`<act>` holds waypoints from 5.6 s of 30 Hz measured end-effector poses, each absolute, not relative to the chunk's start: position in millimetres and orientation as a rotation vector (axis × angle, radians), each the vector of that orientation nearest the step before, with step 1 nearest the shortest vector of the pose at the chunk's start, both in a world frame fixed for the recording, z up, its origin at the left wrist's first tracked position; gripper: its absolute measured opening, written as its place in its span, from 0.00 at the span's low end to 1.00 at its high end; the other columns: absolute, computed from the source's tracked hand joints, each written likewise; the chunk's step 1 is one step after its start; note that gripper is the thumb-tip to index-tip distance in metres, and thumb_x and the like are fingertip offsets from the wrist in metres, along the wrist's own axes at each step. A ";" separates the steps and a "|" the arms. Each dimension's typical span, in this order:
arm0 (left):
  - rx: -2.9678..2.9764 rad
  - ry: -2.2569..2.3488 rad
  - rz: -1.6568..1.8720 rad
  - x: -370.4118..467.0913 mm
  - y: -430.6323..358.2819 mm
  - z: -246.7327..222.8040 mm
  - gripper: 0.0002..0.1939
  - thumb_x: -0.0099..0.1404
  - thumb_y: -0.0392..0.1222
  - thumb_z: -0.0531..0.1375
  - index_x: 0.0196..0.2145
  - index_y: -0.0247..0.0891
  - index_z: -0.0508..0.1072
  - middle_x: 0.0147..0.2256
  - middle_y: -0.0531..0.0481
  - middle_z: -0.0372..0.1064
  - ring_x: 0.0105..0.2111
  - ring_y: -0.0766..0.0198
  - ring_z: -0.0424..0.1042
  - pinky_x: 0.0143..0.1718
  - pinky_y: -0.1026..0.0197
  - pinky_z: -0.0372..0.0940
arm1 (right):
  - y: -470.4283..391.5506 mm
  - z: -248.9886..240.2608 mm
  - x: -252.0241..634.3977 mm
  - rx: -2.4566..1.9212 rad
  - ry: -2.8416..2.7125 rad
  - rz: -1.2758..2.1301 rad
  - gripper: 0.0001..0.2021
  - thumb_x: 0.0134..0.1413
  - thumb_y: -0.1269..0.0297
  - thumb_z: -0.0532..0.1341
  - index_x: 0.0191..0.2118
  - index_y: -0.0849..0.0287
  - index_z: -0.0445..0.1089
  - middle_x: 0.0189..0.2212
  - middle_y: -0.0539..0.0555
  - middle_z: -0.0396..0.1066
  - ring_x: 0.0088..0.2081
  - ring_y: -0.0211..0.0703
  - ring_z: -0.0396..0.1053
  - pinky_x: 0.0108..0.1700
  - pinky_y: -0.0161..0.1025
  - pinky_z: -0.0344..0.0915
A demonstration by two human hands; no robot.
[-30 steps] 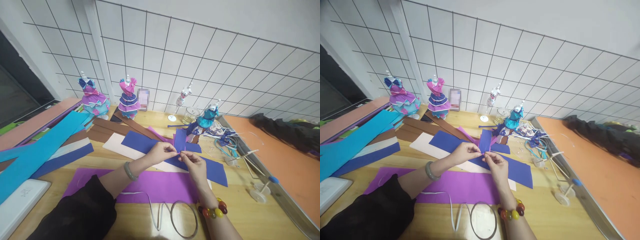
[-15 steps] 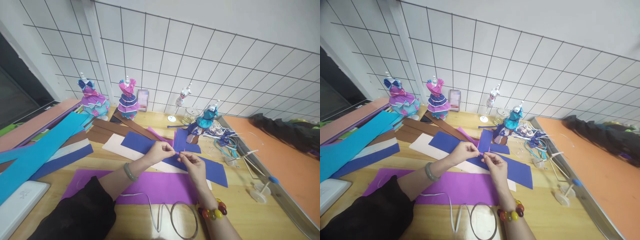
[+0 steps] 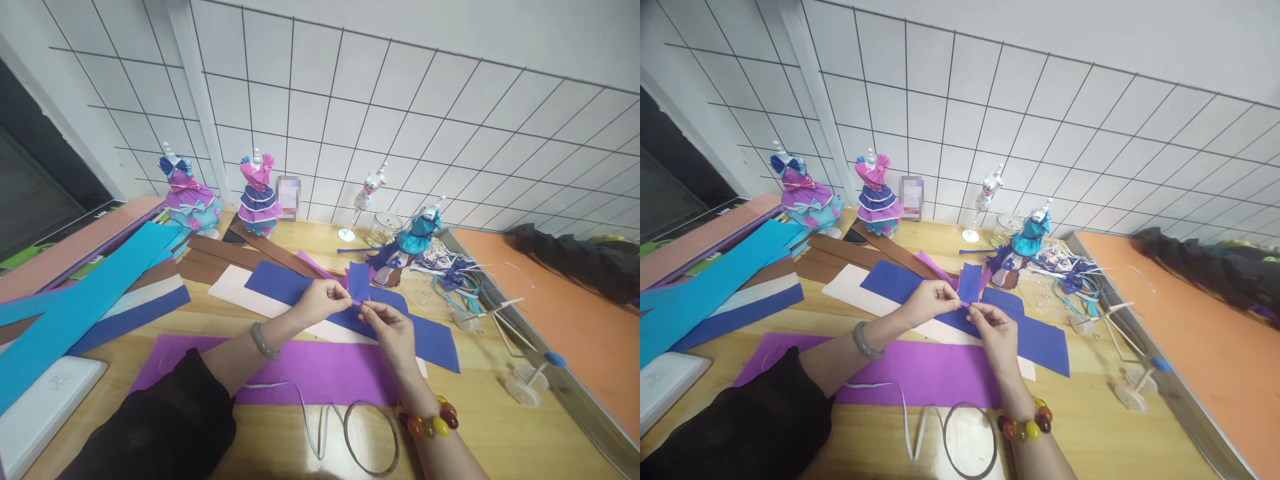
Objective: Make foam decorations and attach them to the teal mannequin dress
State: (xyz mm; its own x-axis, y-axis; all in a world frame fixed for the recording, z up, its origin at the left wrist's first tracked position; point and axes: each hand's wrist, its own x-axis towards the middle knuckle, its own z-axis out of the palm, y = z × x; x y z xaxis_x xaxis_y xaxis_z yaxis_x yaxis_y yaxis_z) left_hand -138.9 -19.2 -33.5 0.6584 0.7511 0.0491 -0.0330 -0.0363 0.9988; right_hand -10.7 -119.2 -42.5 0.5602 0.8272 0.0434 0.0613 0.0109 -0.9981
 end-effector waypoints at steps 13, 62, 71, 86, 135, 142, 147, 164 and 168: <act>1.524 0.478 0.671 -139.0 -18.2 -41.8 0.18 0.50 0.40 0.61 0.40 0.33 0.71 0.25 0.55 0.59 0.24 0.74 0.58 0.27 0.69 0.56 | -117.7 -43.4 -11.6 -1.443 -0.828 0.700 0.11 0.37 0.59 0.66 0.30 0.58 0.72 0.23 0.50 0.71 0.23 0.37 0.68 0.29 0.37 0.65; 2.007 0.453 0.905 -145.4 -17.6 -30.3 0.07 0.55 0.37 0.59 0.31 0.35 0.75 0.29 0.48 0.73 0.30 0.67 0.70 0.35 0.66 0.63 | -122.8 -44.3 -5.4 -1.474 -1.297 0.317 0.07 0.48 0.64 0.61 0.34 0.54 0.74 0.31 0.53 0.70 0.32 0.41 0.68 0.33 0.40 0.66; 1.956 0.433 0.927 -145.2 -17.4 -31.8 0.05 0.55 0.37 0.59 0.28 0.34 0.75 0.29 0.47 0.73 0.30 0.67 0.70 0.34 0.66 0.64 | -123.1 -45.7 -4.5 -1.482 -1.139 0.478 0.07 0.45 0.62 0.63 0.31 0.56 0.74 0.30 0.54 0.71 0.31 0.41 0.69 0.35 0.41 0.66; 1.932 0.430 0.887 -145.5 -17.0 -32.3 0.05 0.54 0.37 0.60 0.29 0.34 0.75 0.29 0.47 0.73 0.31 0.67 0.71 0.36 0.66 0.64 | -123.1 -40.4 -7.2 -1.450 -0.964 0.720 0.10 0.40 0.61 0.65 0.32 0.57 0.74 0.25 0.52 0.74 0.27 0.41 0.70 0.33 0.39 0.67; 1.559 0.512 0.738 -138.2 -19.7 -43.7 0.13 0.50 0.40 0.62 0.34 0.32 0.73 0.27 0.50 0.69 0.28 0.70 0.66 0.31 0.67 0.62 | -120.0 -38.2 -6.0 -1.452 -0.836 0.760 0.12 0.34 0.59 0.68 0.29 0.58 0.72 0.22 0.50 0.72 0.25 0.39 0.69 0.33 0.39 0.66; 1.615 0.434 0.677 -138.7 -18.8 -46.8 0.13 0.52 0.42 0.61 0.34 0.32 0.74 0.30 0.48 0.70 0.28 0.69 0.66 0.31 0.66 0.62 | -119.9 -37.5 -7.5 -1.452 -0.882 0.768 0.14 0.34 0.57 0.68 0.30 0.58 0.72 0.22 0.51 0.72 0.26 0.40 0.69 0.33 0.40 0.66; 1.529 0.463 0.674 -138.1 -18.7 -45.8 0.13 0.50 0.41 0.62 0.33 0.31 0.74 0.26 0.49 0.69 0.26 0.70 0.65 0.29 0.67 0.61 | -120.5 -36.4 -8.4 -1.447 -0.888 0.765 0.13 0.35 0.59 0.67 0.31 0.58 0.72 0.22 0.50 0.71 0.26 0.39 0.68 0.33 0.39 0.65; 1.742 0.512 0.750 -140.8 -17.4 -39.1 0.09 0.52 0.40 0.61 0.31 0.34 0.75 0.29 0.48 0.70 0.29 0.68 0.66 0.32 0.66 0.62 | -122.4 -43.9 -3.8 -1.528 -1.190 0.439 0.10 0.44 0.62 0.63 0.35 0.55 0.74 0.28 0.52 0.70 0.30 0.40 0.65 0.33 0.38 0.63; 1.778 0.499 0.757 -142.0 -17.1 -35.6 0.08 0.52 0.39 0.61 0.31 0.33 0.75 0.29 0.48 0.71 0.29 0.68 0.67 0.32 0.66 0.62 | -123.3 -43.6 -3.9 -1.542 -1.259 0.373 0.09 0.46 0.61 0.61 0.35 0.55 0.74 0.31 0.54 0.71 0.33 0.42 0.67 0.35 0.40 0.65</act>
State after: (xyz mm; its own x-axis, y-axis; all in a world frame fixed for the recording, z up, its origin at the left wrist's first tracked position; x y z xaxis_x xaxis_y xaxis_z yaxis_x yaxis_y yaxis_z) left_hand -142.0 -17.1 -35.6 0.7088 0.6599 0.2493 -0.0311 -0.3237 0.9456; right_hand -3.9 -123.3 -43.6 0.3949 0.8466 0.3568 0.5161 0.1169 -0.8485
